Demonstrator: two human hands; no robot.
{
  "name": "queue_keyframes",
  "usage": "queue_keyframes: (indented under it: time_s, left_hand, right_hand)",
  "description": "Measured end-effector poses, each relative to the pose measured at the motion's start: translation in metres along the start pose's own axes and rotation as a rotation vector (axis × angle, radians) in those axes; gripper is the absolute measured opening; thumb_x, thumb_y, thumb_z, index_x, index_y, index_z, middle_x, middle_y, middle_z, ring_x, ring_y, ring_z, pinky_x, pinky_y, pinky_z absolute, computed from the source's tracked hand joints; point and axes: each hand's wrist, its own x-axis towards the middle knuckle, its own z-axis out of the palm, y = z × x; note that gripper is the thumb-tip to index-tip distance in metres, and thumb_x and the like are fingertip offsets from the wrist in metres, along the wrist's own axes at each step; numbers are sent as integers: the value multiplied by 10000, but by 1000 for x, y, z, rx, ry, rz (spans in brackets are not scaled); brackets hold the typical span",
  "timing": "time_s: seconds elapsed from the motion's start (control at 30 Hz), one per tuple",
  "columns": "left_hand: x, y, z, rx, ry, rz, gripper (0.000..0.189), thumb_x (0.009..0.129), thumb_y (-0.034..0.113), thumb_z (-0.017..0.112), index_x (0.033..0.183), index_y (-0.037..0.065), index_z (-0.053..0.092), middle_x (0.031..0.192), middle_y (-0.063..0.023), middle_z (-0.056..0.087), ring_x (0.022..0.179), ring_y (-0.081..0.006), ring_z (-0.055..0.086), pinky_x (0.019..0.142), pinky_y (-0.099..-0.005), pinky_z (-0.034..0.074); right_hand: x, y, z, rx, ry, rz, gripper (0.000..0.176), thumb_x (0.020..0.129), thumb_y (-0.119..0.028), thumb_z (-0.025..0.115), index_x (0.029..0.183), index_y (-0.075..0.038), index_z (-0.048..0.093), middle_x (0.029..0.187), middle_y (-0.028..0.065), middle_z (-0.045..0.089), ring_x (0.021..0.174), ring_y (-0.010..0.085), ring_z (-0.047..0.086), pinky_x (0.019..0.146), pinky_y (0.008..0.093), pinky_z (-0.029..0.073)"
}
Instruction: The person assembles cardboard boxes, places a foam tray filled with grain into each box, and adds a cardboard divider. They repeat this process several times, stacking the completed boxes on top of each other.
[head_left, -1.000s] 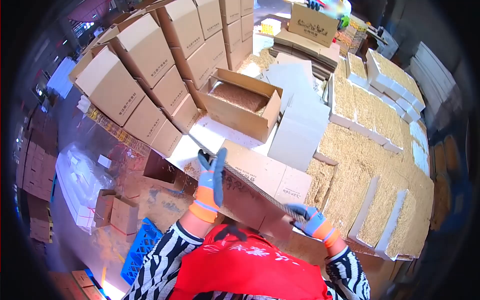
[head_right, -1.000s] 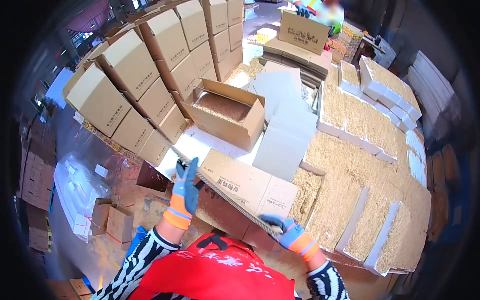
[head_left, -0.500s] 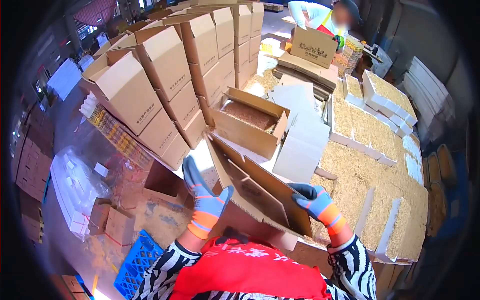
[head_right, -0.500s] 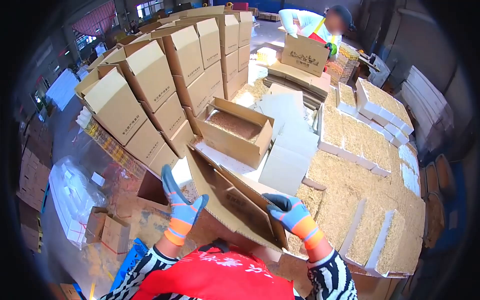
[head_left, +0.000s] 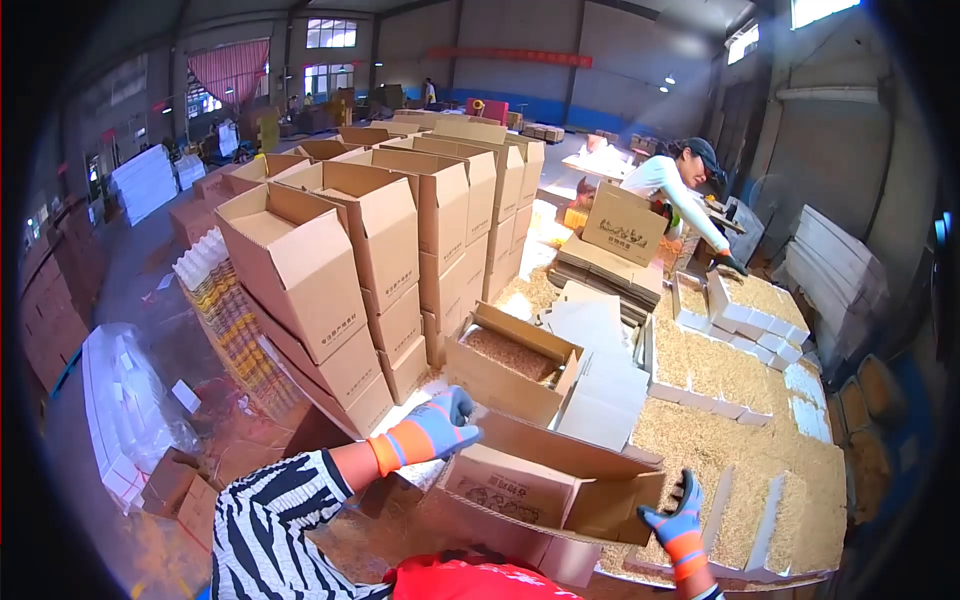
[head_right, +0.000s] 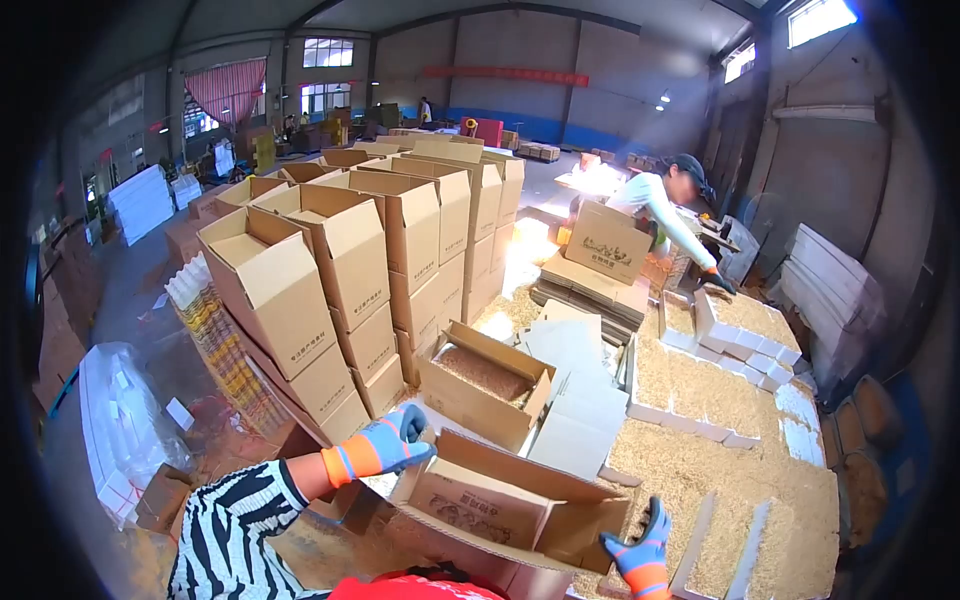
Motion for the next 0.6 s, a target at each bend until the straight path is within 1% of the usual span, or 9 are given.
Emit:
queue_keyframes:
  time_s: [0.1,0.13,0.23,0.27,0.33,0.4,0.43,0.53,0.6]
  left_hand:
    - [5,-12,18,169,46,-75,411,724,334,676,982,26,586,862,-164,639,812,-274,621,725,-363,494]
    - [12,-30,36,204,43,30,393,724,335,676,983,49,604,899,-141,650,831,-274,622,759,-367,491]
    - [26,-23,47,222,-54,103,439,788,456,635,978,60,617,947,-121,658,885,-282,622,788,-375,485]
    - [31,-29,55,258,-153,189,498,800,524,584,1006,71,618,960,-119,660,903,-277,622,799,-372,481]
    - [55,-48,67,338,-340,370,629,824,660,482,1061,94,620,985,-113,664,940,-269,621,822,-367,474]
    - [72,-55,63,-146,-678,-53,759,806,746,376,1135,101,602,1056,-113,648,1001,-265,600,857,-372,460]
    - [66,-57,54,-305,-721,-39,832,791,781,337,1209,97,560,1129,-119,616,1056,-263,571,882,-381,452]
    - [45,-73,36,-607,-855,106,851,835,736,338,1332,56,452,1276,-132,525,1165,-235,505,953,-376,419]
    - [37,-88,59,-545,-617,222,781,856,658,366,1315,31,450,1261,-138,535,1158,-232,512,984,-377,391]
  right_hand:
    - [-31,-15,29,402,96,257,761,578,-78,817,1230,-59,425,859,15,470,710,79,452,603,222,451]
    - [-35,-32,28,416,78,231,594,634,2,757,1161,-75,493,876,-12,479,783,69,459,655,211,441]
    - [-34,-79,20,141,42,-147,418,714,-40,730,1098,-25,564,945,83,541,838,183,528,757,289,467]
    - [-30,-70,14,-127,-35,-453,387,743,-120,730,1087,-6,596,1068,181,562,983,316,555,843,369,466]
    - [-34,-82,16,-95,-201,-355,320,782,-159,693,1073,-41,634,1245,233,514,1101,407,525,877,412,459]
    - [-26,-80,19,-31,-442,-357,239,839,-215,635,1032,-79,664,1219,234,540,1039,426,552,850,412,475]
    - [-34,-59,28,-435,-599,-622,388,925,-322,508,1206,-65,577,1254,166,551,1145,350,520,963,411,414]
    - [-27,-120,16,-272,-603,-132,299,899,-283,555,1120,-95,629,1085,178,629,1041,358,573,870,403,470]
    - [-12,-116,18,-273,-655,-84,275,879,-260,582,1080,-81,640,1101,187,618,1013,380,574,848,398,475]
